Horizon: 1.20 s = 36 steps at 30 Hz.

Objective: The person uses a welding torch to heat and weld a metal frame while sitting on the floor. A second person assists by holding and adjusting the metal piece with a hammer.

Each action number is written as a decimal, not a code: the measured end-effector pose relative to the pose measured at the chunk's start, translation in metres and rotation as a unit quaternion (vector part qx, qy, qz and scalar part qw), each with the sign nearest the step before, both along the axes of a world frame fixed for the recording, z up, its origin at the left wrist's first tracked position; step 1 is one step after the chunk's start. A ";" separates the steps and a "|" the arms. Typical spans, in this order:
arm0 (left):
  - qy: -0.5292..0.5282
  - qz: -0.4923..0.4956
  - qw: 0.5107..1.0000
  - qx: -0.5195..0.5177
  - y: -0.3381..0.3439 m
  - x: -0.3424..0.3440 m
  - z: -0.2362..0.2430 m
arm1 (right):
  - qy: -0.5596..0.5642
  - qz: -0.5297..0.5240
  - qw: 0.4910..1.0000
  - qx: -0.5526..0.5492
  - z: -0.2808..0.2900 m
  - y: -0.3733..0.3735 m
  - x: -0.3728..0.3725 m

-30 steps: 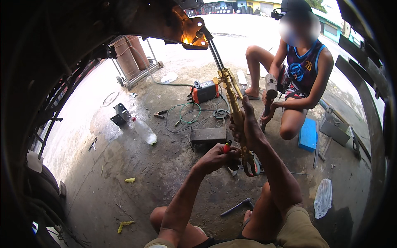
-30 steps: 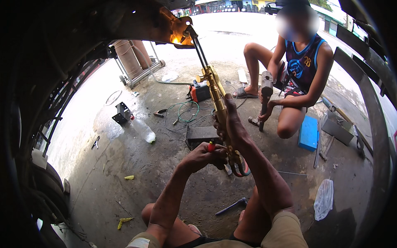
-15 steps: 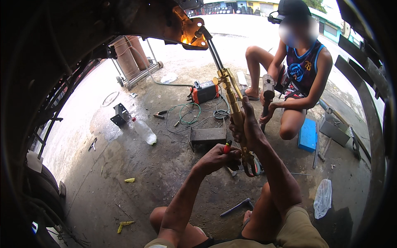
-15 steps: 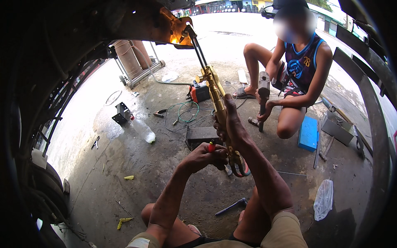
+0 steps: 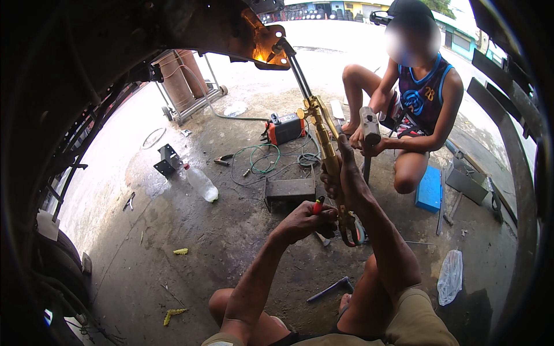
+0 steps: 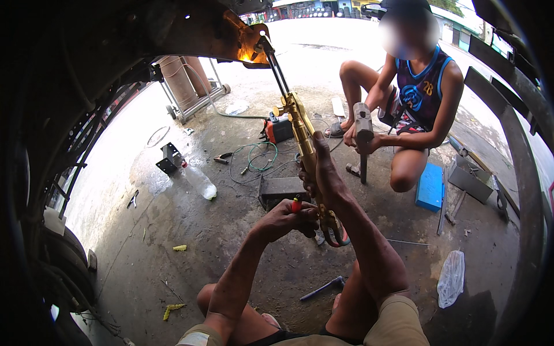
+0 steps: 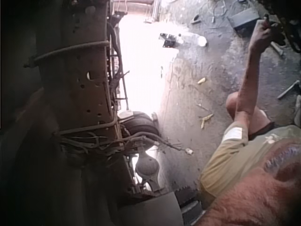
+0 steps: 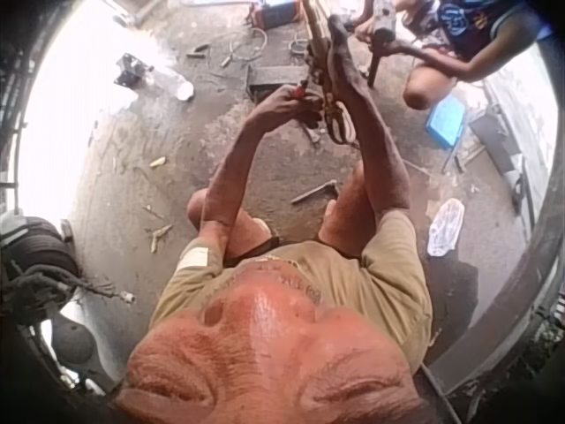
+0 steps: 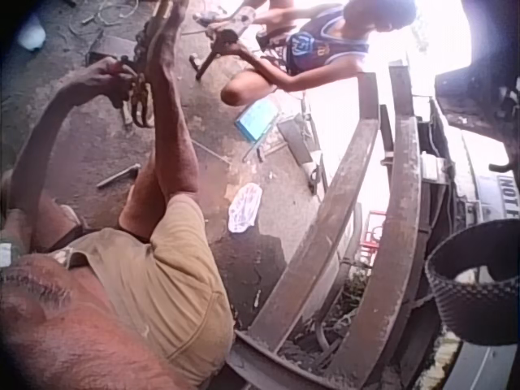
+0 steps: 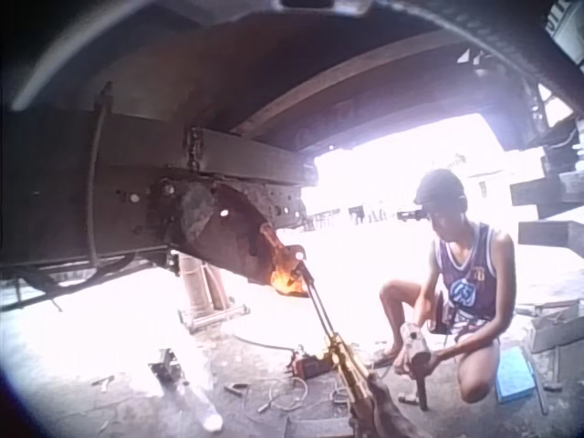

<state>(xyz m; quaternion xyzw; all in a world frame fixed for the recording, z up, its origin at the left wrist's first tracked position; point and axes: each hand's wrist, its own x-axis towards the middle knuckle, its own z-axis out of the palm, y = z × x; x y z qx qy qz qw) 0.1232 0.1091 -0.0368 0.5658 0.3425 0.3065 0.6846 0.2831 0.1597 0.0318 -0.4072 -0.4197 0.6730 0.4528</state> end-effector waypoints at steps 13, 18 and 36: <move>-0.004 0.000 1.000 0.005 -0.001 0.001 -0.001 | 0.004 0.004 1.000 0.014 0.000 0.001 0.002; -0.008 -0.001 1.000 0.006 0.000 0.002 -0.003 | 0.002 0.004 1.000 0.015 -0.002 0.001 0.002; -0.015 0.008 1.000 0.008 -0.002 0.004 -0.001 | 0.002 -0.002 1.000 -0.011 -0.006 0.006 0.002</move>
